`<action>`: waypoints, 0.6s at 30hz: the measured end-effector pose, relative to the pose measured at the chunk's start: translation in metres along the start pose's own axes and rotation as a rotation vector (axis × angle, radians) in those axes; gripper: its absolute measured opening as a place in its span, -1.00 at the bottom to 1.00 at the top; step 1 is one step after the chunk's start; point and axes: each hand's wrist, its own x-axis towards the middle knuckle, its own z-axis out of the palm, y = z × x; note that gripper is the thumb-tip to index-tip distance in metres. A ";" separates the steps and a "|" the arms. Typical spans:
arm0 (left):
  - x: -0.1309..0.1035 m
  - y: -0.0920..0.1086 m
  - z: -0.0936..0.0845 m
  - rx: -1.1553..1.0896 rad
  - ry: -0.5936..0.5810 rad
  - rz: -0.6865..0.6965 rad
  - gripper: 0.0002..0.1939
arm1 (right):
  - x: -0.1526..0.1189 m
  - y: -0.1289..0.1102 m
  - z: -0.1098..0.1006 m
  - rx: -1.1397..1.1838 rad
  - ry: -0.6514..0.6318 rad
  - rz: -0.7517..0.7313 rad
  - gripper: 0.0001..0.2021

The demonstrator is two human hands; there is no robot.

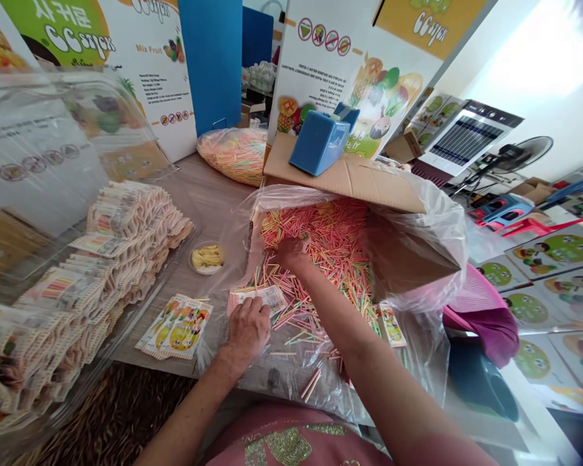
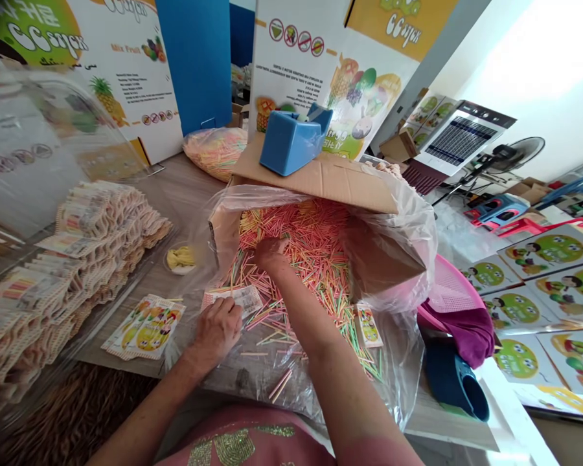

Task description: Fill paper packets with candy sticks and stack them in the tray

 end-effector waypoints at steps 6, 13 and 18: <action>-0.001 -0.005 0.000 -0.031 0.009 0.014 -0.75 | -0.026 0.029 -0.003 0.029 0.045 -0.034 -0.60; 0.006 -0.006 0.002 -0.012 -0.004 -0.072 -0.80 | -0.036 0.071 0.008 0.471 0.231 -0.076 -0.61; 0.003 0.002 0.003 0.034 -0.045 -0.081 -0.76 | -0.032 0.078 0.028 1.056 0.385 -0.230 -0.71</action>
